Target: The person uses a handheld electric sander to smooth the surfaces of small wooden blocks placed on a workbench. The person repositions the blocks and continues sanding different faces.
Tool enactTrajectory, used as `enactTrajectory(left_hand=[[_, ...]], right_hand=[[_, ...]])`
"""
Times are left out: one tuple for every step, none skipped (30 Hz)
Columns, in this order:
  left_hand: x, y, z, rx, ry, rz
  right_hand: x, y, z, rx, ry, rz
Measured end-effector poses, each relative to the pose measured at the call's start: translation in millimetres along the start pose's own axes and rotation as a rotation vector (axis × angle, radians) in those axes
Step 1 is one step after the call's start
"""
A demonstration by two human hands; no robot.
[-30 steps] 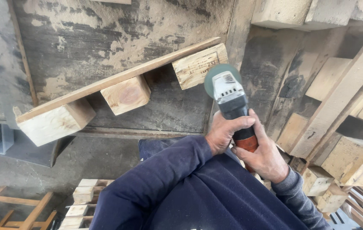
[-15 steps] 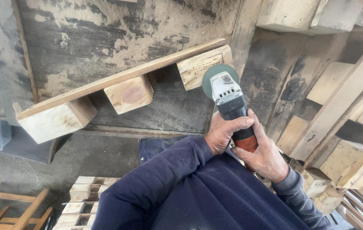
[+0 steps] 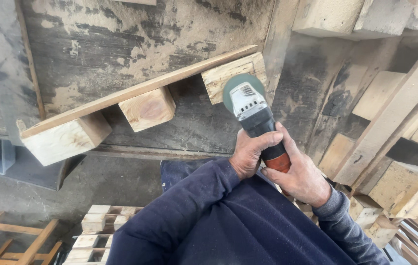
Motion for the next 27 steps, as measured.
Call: enactTrajectory(left_hand=[[-4,3,2,-0.018,-0.003,-0.001],[-7,6,5,-0.037,-0.005,-0.002],[-11,10,8,-0.056,-0.008,-0.002],[-15,12,11,-0.056,-0.029,0.013],[-18,14,14,-0.058,-0.052,0.028],[-22,16,17,-0.060,-0.074,0.043],[-24,18,20,-0.075,-0.080,0.038],[-27,20,22,-0.090,-0.087,0.032],[-29,22,25,-0.107,-0.091,0.028],[-30,24,28,-0.113,-0.101,0.039],[-32,26,29,-0.115,-0.110,0.048],[-34,28,28,-0.118,-0.118,0.057],[-34,29,27,-0.107,-0.124,0.071],[-34,31,25,-0.096,-0.129,0.085],[-33,32,23,-0.084,-0.134,0.099],[-31,33,19,-0.070,-0.132,0.091],[-28,33,15,-0.057,-0.132,0.084],[-25,33,12,-0.044,-0.132,0.076],[-22,32,11,-0.032,-0.138,0.096],[-19,30,12,-0.020,-0.143,0.117],[-15,28,15,-0.006,-0.148,0.138],[-11,29,19,-0.029,-0.128,0.106],[-8,29,24,-0.049,-0.109,0.075],[-6,30,29,-0.069,-0.089,0.043],[-3,29,32,-0.064,-0.091,0.049],[-2,30,33,-0.058,-0.092,0.055],[-2,31,33,-0.056,-0.094,0.060]], right_hand=[[2,-3,-1,0.025,-0.009,-0.005],[4,-6,-1,0.049,-0.017,-0.011],[7,-8,-2,0.074,-0.026,-0.015],[10,-11,-2,0.074,-0.022,0.002],[14,-13,-2,0.076,-0.016,0.019],[18,-15,-2,0.077,-0.011,0.036],[23,-17,-2,0.078,-0.001,0.051],[27,-17,-2,0.078,0.009,0.066],[31,-19,-1,0.080,0.017,0.081],[33,-20,-1,0.099,0.003,0.086],[34,-21,-3,0.114,-0.011,0.089],[35,-22,-4,0.130,-0.024,0.092],[36,-22,-6,0.131,-0.015,0.099],[35,-22,-8,0.132,-0.006,0.106],[34,-22,-10,0.132,0.003,0.113],[34,-21,-11,0.111,0.048,0.119],[33,-20,-14,0.090,0.095,0.126],[31,-18,-15,0.069,0.141,0.133],[27,-18,-15,0.068,0.105,0.144],[24,-18,-14,0.067,0.070,0.156],[19,-18,-13,0.063,0.033,0.167],[16,-19,-9,0.065,0.023,0.171],[14,-21,-3,0.064,0.013,0.175],[13,-23,1,0.063,0.002,0.180],[10,-25,4,0.060,-0.009,0.188],[8,-26,5,0.057,-0.021,0.197],[7,-28,5,0.057,-0.032,0.204]])
Point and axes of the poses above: each hand's wrist, its own z-axis towards the middle knuckle, its own y-axis out of the palm, x = y × z, the point moved 4 cm from there along z, towards the middle knuckle, and after that the axes turned 9 degrees about y, right-handed, at the moved point
